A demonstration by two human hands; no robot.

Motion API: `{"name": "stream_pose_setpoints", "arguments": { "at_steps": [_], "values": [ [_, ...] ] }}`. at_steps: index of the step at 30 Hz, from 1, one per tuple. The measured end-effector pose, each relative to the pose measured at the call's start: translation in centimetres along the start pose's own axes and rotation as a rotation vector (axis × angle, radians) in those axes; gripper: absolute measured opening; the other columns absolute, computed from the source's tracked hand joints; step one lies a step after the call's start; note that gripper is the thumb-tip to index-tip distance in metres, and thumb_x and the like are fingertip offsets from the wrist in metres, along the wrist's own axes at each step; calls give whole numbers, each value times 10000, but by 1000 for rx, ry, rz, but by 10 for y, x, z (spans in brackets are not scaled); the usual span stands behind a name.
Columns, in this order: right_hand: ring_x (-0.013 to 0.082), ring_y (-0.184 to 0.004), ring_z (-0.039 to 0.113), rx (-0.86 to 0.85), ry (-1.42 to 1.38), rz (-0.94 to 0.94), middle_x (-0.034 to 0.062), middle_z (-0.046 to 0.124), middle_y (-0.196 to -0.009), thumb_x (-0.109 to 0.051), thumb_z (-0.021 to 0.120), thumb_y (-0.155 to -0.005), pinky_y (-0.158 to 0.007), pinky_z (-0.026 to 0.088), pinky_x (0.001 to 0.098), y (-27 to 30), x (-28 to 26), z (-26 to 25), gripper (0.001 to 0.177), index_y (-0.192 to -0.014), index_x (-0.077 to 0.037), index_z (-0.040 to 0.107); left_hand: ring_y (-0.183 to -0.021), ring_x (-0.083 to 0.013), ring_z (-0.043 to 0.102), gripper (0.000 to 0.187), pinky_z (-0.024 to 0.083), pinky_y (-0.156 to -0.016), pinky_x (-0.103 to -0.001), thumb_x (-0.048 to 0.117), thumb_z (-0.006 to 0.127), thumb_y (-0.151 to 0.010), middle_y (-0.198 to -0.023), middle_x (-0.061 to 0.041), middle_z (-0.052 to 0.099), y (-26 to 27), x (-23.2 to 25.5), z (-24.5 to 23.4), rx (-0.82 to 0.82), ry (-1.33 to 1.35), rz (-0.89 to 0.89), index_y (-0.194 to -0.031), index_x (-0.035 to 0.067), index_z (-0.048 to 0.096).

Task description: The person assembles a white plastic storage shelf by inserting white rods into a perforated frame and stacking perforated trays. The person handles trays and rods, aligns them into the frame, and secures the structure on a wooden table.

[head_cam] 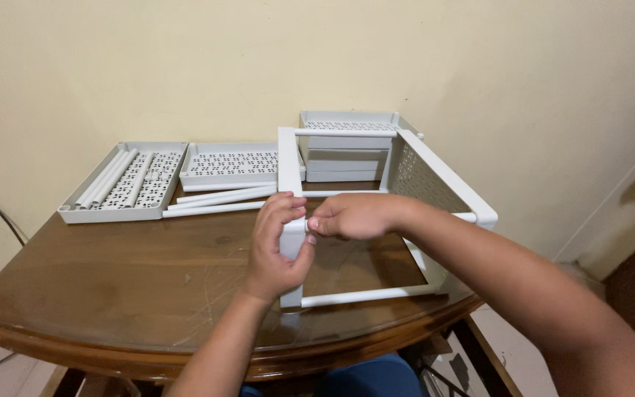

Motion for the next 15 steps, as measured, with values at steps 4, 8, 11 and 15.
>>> {"name": "stream_pose_setpoints", "arguments": {
  "at_steps": [4, 8, 11, 15],
  "values": [
    [105, -599, 377, -65, -71, 25, -61, 441, -656, -380, 433, -1084, -554, 370, 305, -5, 7, 1, 430, -858, -55, 600, -1337, -390, 566, 420, 440, -1159, -492, -5, 719, -787, -1287, -149, 646, -1, -1, -1, 3, -20, 9, -1175, 49, 571],
    [116, -628, 428, -9, 12, 21, -48, 490, -669, -395, 447, -1073, -590, 418, 321, -2, 4, 2, 434, -867, -58, 627, -1342, -391, 561, 422, 436, -1162, -496, -4, 718, -780, -1283, -148, 645, 1, -2, 0, 6, -22, 11, -1169, 46, 563],
    [132, -685, 540, 82, 136, -27, -22, 609, -714, -423, 463, -1042, -658, 482, 342, 4, -3, 2, 433, -904, -63, 661, -1342, -389, 560, 426, 438, -1158, -492, -11, 715, -771, -1282, -149, 644, 1, -2, 1, 8, -17, 10, -1166, 46, 565],
    [217, -693, 604, 169, 253, 5, 95, 668, -723, -446, 479, -1015, -676, 513, 407, 11, -12, 4, 461, -899, -45, 674, -1342, -385, 565, 431, 443, -1159, -488, -25, 713, -767, -1284, -148, 647, 1, -2, -1, 25, -10, 1, -1168, 43, 571]
  ]
}}
Point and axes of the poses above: each hand's wrist, its own y-axis away from the middle knuckle, its own z-axis out of the palm, x = y × z, the point moved 4 cm from there along -y, towards the middle knuckle
